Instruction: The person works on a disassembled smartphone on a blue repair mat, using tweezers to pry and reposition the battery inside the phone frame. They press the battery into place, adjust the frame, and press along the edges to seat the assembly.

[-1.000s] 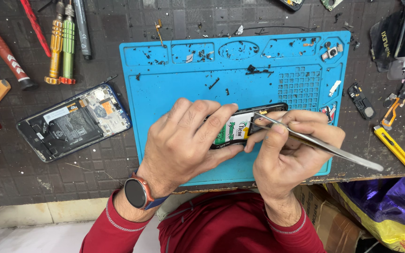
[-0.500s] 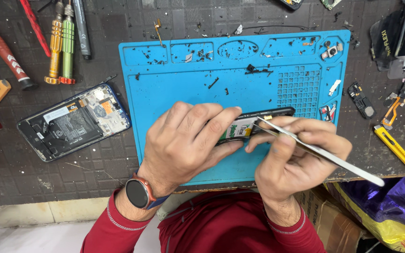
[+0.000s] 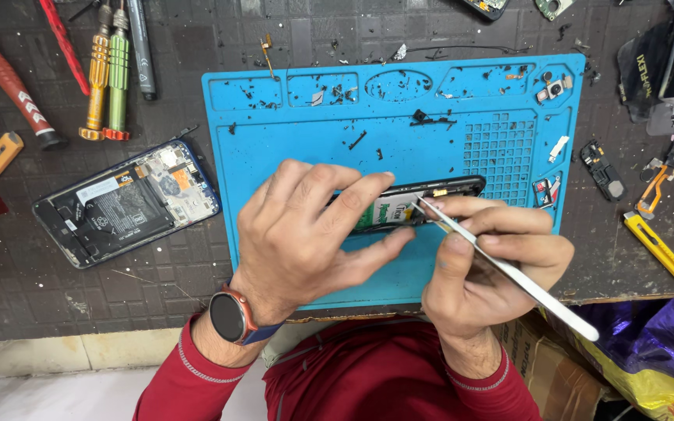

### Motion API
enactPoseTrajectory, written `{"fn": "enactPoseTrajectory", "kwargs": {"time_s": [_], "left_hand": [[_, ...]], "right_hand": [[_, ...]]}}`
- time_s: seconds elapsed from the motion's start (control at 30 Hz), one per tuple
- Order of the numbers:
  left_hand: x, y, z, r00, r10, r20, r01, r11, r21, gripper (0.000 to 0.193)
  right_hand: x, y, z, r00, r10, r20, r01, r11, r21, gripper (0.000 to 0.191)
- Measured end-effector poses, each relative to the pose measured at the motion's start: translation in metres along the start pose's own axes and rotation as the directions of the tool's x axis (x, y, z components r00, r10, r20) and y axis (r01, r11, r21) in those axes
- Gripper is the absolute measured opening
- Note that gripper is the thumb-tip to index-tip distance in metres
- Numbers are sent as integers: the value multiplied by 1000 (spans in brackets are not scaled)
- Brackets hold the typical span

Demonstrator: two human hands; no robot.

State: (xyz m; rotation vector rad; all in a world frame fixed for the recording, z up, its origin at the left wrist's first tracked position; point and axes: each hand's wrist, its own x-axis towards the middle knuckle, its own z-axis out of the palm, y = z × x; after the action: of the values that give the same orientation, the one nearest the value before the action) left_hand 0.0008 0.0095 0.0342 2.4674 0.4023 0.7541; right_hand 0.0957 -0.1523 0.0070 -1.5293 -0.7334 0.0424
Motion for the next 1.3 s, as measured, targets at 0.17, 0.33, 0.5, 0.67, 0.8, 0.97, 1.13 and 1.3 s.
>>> {"fn": "enactPoseTrajectory", "kwargs": {"time_s": [0.17, 0.33, 0.5, 0.67, 0.8, 0.97, 1.13, 1.3], "left_hand": [[-1, 2, 2, 998, -10, -61, 9, 1000, -21, 29], [-5, 3, -3, 996, 10, -88, -16, 998, -65, 28], [-8, 3, -9, 994, 75, -84, -86, 987, -138, 30], [-10, 1, -11, 984, 167, -55, -174, 969, -175, 28], [-11, 1, -9, 980, 192, -51, -198, 963, -184, 26], [-11, 1, -9, 985, 166, -37, -170, 965, -197, 27], [-9, 2, -10, 990, 132, -44, -138, 969, -203, 27], [-7, 3, -11, 994, 101, -35, -107, 971, -213, 29]], "right_hand": [[-2, 2, 2, 992, -39, -118, 64, 975, 214, 35], [-7, -5, -8, 969, 10, -246, 85, 923, 374, 33], [-10, -7, -16, 967, -1, -255, 118, 888, 444, 28], [-12, -14, -25, 987, 28, -155, 53, 866, 497, 25], [-13, -15, -27, 994, 8, -106, 48, 852, 521, 24], [-14, -18, -27, 996, 29, -82, 19, 850, 527, 23], [-15, -20, -27, 995, 48, -82, 2, 848, 530, 24], [-14, -19, -26, 996, 43, -80, 7, 846, 533, 24]]}}
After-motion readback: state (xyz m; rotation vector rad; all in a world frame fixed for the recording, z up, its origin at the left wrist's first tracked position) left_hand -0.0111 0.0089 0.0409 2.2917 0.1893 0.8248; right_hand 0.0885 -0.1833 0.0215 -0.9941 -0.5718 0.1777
